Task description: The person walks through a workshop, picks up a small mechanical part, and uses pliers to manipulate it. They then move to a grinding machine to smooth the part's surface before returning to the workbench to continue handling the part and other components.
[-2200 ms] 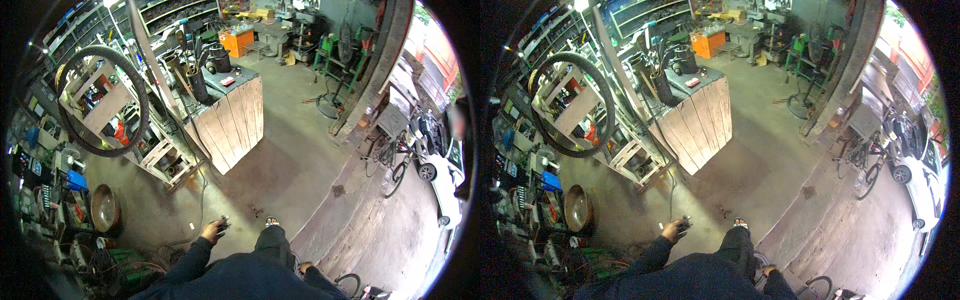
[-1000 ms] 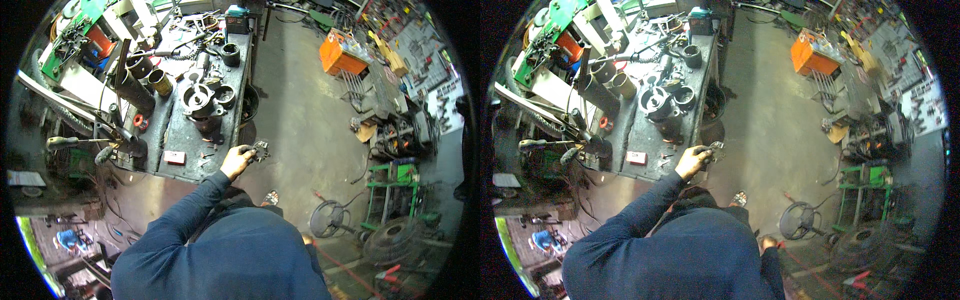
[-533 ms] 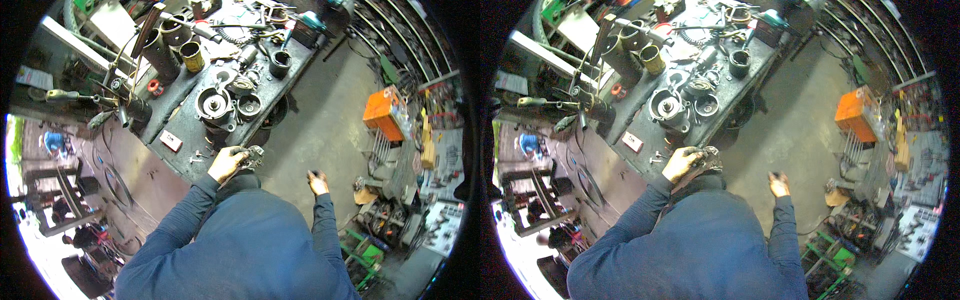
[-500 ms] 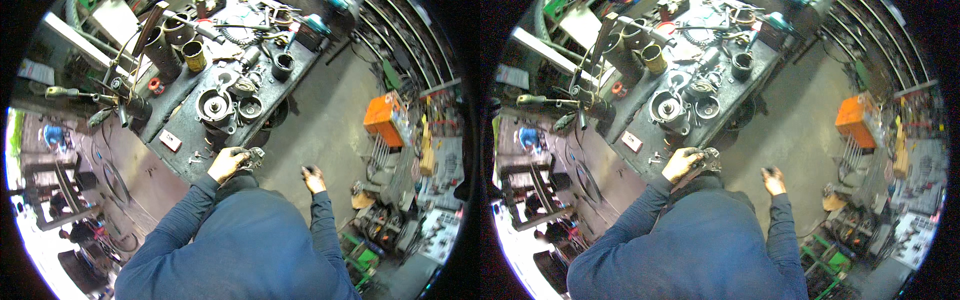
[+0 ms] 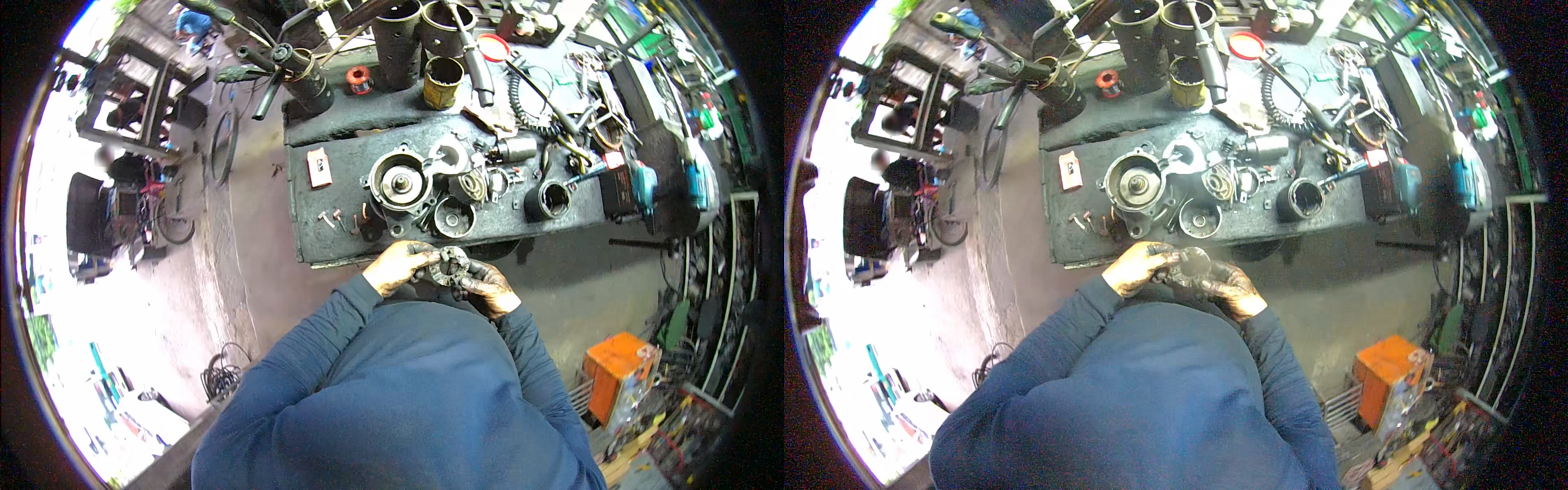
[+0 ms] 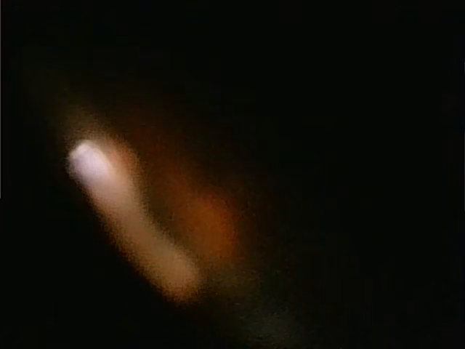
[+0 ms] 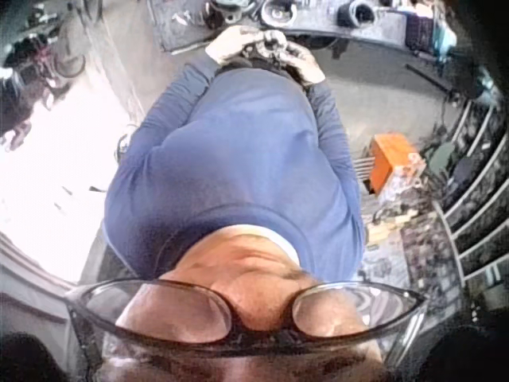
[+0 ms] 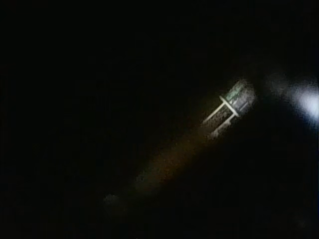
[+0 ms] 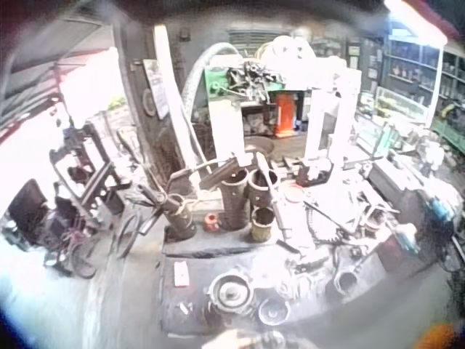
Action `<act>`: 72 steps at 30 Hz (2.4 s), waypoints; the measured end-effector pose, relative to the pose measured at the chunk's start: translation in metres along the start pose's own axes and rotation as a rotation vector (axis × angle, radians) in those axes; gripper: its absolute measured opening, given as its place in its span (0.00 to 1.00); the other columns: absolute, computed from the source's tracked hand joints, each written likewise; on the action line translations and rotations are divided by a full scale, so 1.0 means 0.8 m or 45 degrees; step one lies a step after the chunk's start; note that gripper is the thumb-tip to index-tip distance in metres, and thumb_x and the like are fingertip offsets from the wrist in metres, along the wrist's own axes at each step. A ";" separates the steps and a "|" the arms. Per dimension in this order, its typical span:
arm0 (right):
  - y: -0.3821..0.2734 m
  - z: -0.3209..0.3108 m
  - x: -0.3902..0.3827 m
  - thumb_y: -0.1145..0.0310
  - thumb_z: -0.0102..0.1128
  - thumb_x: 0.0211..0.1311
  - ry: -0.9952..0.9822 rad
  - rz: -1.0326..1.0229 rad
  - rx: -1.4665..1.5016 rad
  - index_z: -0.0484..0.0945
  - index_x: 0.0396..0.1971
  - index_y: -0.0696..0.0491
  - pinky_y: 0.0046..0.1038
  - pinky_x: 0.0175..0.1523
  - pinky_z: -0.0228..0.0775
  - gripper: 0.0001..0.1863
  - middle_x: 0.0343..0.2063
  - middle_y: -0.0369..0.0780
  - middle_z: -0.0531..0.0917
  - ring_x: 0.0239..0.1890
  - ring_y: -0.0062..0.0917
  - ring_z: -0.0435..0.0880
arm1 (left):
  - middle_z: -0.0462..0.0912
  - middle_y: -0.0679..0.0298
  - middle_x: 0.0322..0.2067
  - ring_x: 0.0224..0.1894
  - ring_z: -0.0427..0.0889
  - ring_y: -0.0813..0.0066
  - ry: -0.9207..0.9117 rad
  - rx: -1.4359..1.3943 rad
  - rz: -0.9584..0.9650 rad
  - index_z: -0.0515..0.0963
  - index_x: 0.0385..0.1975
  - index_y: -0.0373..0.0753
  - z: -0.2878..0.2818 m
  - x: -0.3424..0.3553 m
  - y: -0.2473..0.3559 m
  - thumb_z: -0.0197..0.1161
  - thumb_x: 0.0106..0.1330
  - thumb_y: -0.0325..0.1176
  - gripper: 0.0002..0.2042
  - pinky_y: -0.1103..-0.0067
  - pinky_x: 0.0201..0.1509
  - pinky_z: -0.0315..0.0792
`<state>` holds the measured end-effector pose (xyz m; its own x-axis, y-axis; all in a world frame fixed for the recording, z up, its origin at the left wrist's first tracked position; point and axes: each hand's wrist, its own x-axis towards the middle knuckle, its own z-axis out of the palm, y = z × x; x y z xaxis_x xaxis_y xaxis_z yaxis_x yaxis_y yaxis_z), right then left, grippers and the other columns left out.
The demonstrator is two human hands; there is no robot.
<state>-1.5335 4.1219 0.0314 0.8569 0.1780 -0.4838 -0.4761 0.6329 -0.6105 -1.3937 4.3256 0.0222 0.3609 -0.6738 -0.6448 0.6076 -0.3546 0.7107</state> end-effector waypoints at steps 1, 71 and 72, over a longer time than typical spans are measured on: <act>-0.010 -0.008 0.000 0.66 0.72 0.58 -0.040 0.020 0.004 0.75 0.57 0.59 0.24 0.44 0.71 0.28 0.45 0.38 0.83 0.38 0.22 0.80 | 0.82 0.72 0.30 0.28 0.72 0.88 0.051 -0.100 0.029 0.84 0.43 0.37 0.013 -0.005 0.004 0.64 0.71 0.37 0.11 0.85 0.31 0.66; -0.081 0.092 0.059 0.67 0.71 0.57 0.420 -0.329 -1.610 0.82 0.39 0.62 0.37 0.40 0.74 0.15 0.34 0.49 0.84 0.34 0.39 0.84 | 0.79 0.57 0.55 0.62 0.73 0.57 0.761 1.749 0.908 0.81 0.50 0.39 -0.105 -0.050 -0.003 0.69 0.57 0.38 0.21 0.59 0.66 0.68; -0.080 0.097 0.054 0.68 0.71 0.57 0.437 -0.338 -1.580 0.82 0.40 0.62 0.36 0.41 0.74 0.15 0.33 0.48 0.83 0.33 0.36 0.83 | 0.77 0.58 0.59 0.66 0.70 0.58 0.682 1.853 0.963 0.79 0.53 0.38 -0.094 -0.033 -0.002 0.64 0.61 0.38 0.20 0.58 0.69 0.65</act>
<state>-1.4506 4.1474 0.0978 0.9460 -0.1596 -0.2820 -0.3233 -0.5234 -0.7883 -1.3514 4.3928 0.0168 0.6026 -0.7880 0.1264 -0.7741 -0.5386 0.3327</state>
